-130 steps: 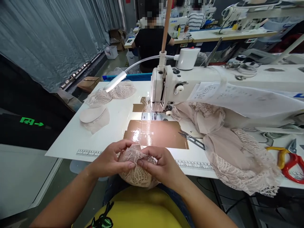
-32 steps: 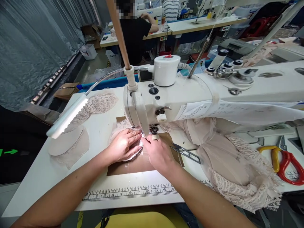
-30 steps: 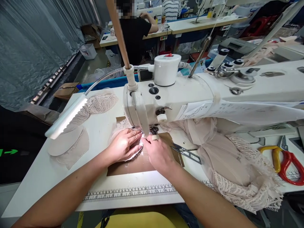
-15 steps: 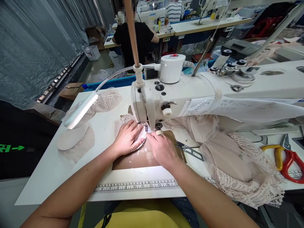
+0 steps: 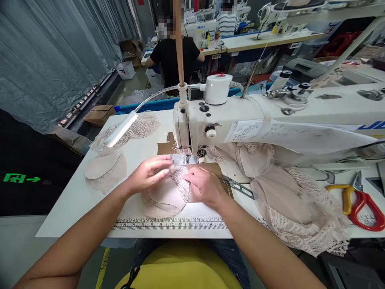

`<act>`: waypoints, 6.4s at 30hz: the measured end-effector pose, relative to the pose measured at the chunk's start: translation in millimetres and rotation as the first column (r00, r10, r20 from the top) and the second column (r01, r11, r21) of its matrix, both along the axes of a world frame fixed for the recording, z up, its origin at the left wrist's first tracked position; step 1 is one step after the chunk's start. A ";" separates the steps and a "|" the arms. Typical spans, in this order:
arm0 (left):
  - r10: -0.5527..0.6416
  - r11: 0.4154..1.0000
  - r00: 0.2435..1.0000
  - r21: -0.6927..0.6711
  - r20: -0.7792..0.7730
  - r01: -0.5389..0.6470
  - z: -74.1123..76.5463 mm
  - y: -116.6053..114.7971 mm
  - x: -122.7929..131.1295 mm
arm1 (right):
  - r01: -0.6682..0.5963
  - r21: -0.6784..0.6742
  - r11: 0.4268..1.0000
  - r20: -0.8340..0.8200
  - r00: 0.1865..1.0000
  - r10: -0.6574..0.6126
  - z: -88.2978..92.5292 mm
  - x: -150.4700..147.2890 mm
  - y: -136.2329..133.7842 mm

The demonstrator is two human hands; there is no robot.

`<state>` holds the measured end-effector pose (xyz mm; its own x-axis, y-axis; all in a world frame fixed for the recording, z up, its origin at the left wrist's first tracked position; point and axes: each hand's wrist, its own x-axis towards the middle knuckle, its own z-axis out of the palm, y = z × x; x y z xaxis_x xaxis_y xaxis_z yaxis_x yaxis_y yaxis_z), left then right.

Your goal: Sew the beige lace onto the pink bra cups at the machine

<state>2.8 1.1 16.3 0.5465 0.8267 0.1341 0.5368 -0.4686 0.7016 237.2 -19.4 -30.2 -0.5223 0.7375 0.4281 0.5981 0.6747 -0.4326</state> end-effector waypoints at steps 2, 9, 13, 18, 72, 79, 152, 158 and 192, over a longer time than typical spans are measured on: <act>0.094 0.994 0.993 -0.045 -0.077 -0.097 -4.1 12.3 2.3 | -0.004 0.019 1.000 0.091 0.996 0.002 0.5 -1.3 -0.4; -0.110 0.895 0.994 -0.438 -0.028 0.086 -6.5 43.3 9.6 | 0.058 0.017 0.998 0.176 0.983 -0.060 0.1 -1.7 -2.8; -0.116 0.851 0.986 -0.499 0.119 0.160 -3.6 45.5 3.8 | 0.049 0.005 0.999 0.143 0.989 -0.049 -0.9 -1.0 -2.9; 0.105 0.914 0.972 -0.405 0.209 -0.012 -6.0 49.1 -16.6 | 0.049 0.000 0.999 0.189 0.981 -0.048 2.6 -1.1 -3.2; -0.050 0.941 0.928 0.295 -0.368 0.168 -22.4 -14.4 35.6 | 0.253 -0.178 0.951 0.296 0.935 -0.193 31.1 23.0 -10.2; -0.088 0.955 0.957 0.249 -0.277 0.160 -25.8 -13.8 28.8 | 0.122 -0.108 0.987 0.270 0.959 -0.089 19.6 15.5 -36.1; -0.206 0.821 0.775 0.325 -0.598 0.470 -31.5 37.1 26.8 | 0.212 -0.172 0.962 0.513 0.853 -0.096 32.5 -5.0 1.6; -0.159 0.825 0.790 0.359 -0.592 0.436 -27.1 48.7 26.2 | 0.250 -0.095 0.964 0.545 0.823 -0.159 23.3 -8.4 5.3; -0.116 0.859 0.876 0.396 -0.469 0.325 -31.8 55.9 19.3 | 0.333 -0.059 0.941 0.302 0.904 -0.301 3.5 -3.5 11.1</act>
